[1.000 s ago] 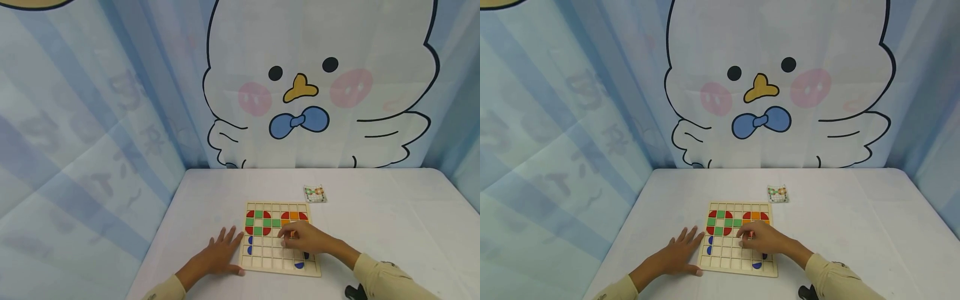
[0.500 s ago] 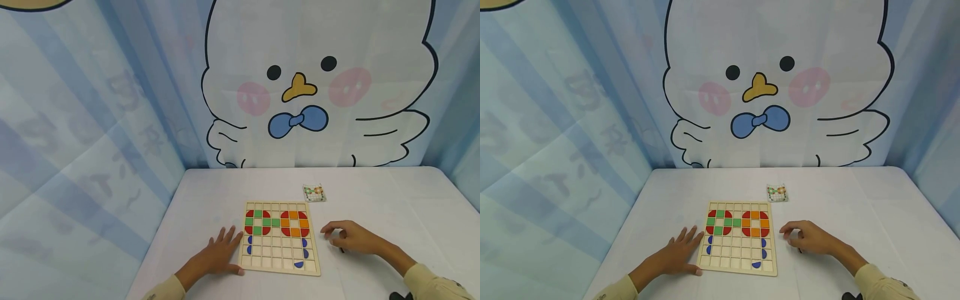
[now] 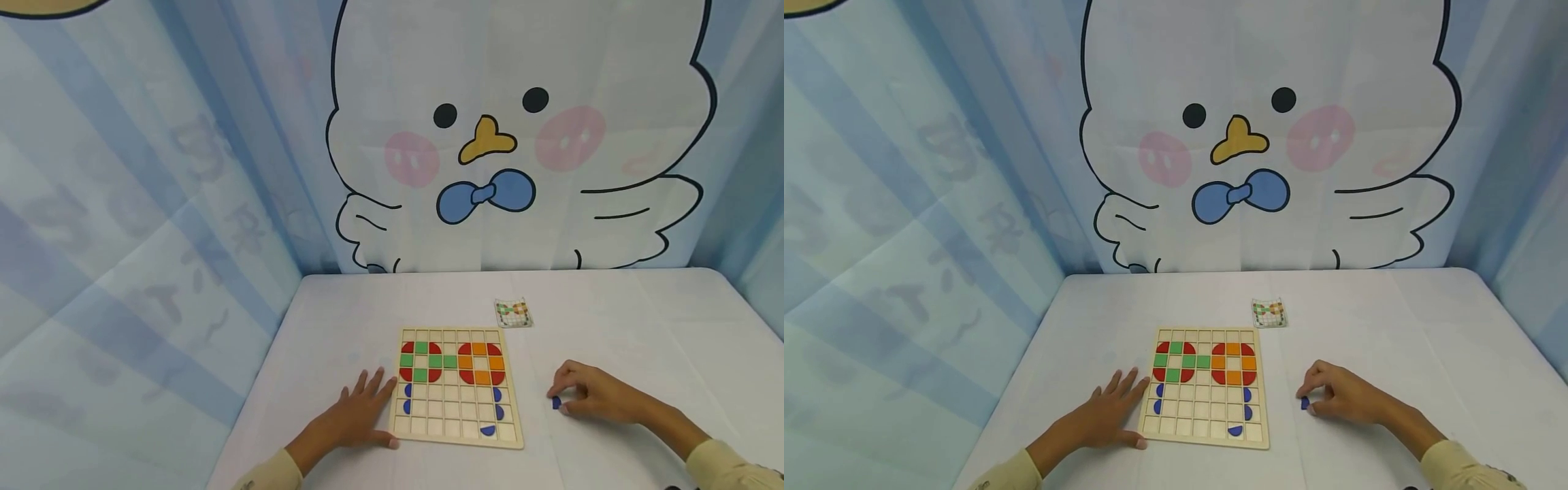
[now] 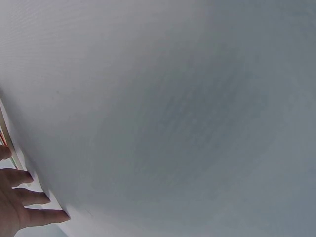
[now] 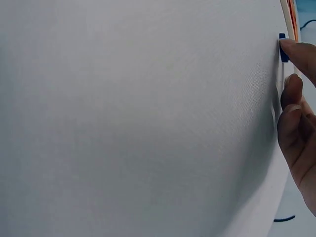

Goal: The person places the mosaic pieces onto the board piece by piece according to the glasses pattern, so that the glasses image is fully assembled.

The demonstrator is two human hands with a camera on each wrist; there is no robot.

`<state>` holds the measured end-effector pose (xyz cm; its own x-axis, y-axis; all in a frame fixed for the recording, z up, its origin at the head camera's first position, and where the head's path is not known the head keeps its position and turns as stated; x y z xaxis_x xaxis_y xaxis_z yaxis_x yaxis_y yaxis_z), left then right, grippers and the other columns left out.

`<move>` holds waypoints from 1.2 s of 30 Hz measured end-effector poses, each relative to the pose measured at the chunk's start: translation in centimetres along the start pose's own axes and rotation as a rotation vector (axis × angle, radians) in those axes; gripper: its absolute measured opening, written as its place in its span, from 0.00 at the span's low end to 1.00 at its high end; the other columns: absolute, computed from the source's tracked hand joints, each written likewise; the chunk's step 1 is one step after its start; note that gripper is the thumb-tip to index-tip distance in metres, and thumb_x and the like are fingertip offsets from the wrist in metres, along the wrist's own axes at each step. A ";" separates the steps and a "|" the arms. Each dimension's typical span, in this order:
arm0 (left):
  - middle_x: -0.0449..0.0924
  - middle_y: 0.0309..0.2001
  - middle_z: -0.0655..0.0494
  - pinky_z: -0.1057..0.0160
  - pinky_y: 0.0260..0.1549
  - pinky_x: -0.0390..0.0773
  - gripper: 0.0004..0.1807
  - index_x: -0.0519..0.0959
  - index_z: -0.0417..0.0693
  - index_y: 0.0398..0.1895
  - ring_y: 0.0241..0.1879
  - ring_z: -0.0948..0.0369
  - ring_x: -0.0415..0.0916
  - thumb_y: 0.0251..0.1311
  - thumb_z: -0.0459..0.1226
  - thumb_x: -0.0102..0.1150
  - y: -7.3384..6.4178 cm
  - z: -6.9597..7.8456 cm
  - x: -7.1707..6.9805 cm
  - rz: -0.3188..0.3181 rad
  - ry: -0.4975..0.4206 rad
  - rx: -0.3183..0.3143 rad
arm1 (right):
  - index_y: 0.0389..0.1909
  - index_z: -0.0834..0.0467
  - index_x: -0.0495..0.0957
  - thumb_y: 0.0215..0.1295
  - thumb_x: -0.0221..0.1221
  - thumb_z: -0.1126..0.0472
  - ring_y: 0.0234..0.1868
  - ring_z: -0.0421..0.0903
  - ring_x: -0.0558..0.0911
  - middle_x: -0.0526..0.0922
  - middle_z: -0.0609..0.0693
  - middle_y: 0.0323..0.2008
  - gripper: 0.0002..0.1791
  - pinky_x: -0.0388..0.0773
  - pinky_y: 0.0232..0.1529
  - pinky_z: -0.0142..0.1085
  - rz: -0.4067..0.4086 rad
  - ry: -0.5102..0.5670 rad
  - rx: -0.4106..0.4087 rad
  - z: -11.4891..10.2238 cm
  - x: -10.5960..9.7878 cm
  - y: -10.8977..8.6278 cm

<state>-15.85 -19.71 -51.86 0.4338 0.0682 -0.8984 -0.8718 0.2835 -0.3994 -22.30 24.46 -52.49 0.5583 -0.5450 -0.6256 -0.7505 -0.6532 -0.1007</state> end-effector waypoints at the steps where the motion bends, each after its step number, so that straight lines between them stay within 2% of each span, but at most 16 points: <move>1: 0.44 0.82 0.49 0.28 0.65 0.59 0.62 0.50 0.63 0.81 0.79 0.40 0.42 0.44 0.73 0.64 0.0 0.0 0.0 0.001 -0.001 0.002 | 0.41 0.47 0.87 0.60 0.69 0.57 0.32 0.37 0.72 0.76 0.47 0.44 0.08 0.72 0.31 0.28 0.003 -0.002 -0.007 0.1 0.0 0.0; 7: 0.45 0.82 0.49 0.28 0.66 0.59 0.62 0.51 0.63 0.81 0.79 0.40 0.42 0.44 0.73 0.64 0.1 -0.1 0.1 0.009 -0.001 0.003 | 0.40 0.46 0.86 0.62 0.68 0.55 0.30 0.34 0.71 0.78 0.42 0.40 0.06 0.70 0.29 0.29 0.032 -0.038 -0.045 0.2 -0.1 0.0; 13: 0.44 0.82 0.49 0.28 0.66 0.59 0.62 0.51 0.63 0.81 0.79 0.40 0.42 0.44 0.73 0.64 0.1 -0.1 0.0 0.004 0.001 0.001 | 0.39 0.47 0.84 0.62 0.68 0.53 0.31 0.32 0.71 0.82 0.38 0.37 0.07 0.71 0.30 0.29 0.045 -0.073 -0.005 0.1 0.0 -0.2; 20: 0.45 0.82 0.49 0.28 0.65 0.59 0.62 0.51 0.62 0.81 0.79 0.39 0.42 0.45 0.72 0.64 -0.2 0.2 -0.2 0.003 -0.003 0.000 | 0.42 0.48 0.85 0.60 0.70 0.52 0.31 0.31 0.70 0.81 0.37 0.39 0.11 0.70 0.30 0.29 0.057 -0.127 0.041 -0.2 -0.1 -0.4; 28: 0.44 0.82 0.49 0.28 0.66 0.58 0.62 0.51 0.62 0.81 0.79 0.40 0.42 0.45 0.72 0.64 -0.1 0.2 -0.3 -0.005 -0.004 -0.007 | 0.39 0.46 0.85 0.62 0.68 0.57 0.30 0.31 0.70 0.79 0.39 0.39 0.06 0.71 0.30 0.28 0.068 -0.136 -0.009 -0.3 0.1 -0.7; 32: 0.44 0.82 0.49 0.28 0.66 0.58 0.62 0.51 0.62 0.81 0.79 0.40 0.42 0.45 0.72 0.64 -0.2 0.2 -0.3 -0.006 -0.003 -0.010 | 0.39 0.46 0.83 0.62 0.68 0.58 0.32 0.30 0.70 0.80 0.37 0.39 0.06 0.72 0.31 0.28 0.082 -0.151 -0.010 -0.4 0.1 -0.8; 36: 0.44 0.82 0.49 0.28 0.66 0.58 0.61 0.51 0.62 0.81 0.79 0.40 0.42 0.45 0.72 0.65 -0.2 0.3 -0.3 -0.004 -0.004 -0.012 | 0.42 0.48 0.84 0.61 0.70 0.54 0.33 0.30 0.71 0.82 0.36 0.38 0.10 0.72 0.32 0.28 0.083 -0.150 0.007 -0.3 0.0 -0.9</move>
<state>-15.72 -19.51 -51.40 0.4380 0.0711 -0.8962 -0.8728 0.2726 -0.4049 -21.46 24.87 -52.17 0.4357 -0.5117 -0.7405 -0.7945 -0.6052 -0.0492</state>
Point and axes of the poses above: each hand's wrist, its own y-axis towards the middle knuckle, its own x-axis out of the palm, z = x × y, the point moved 2 cm from there along y, towards the middle knuckle
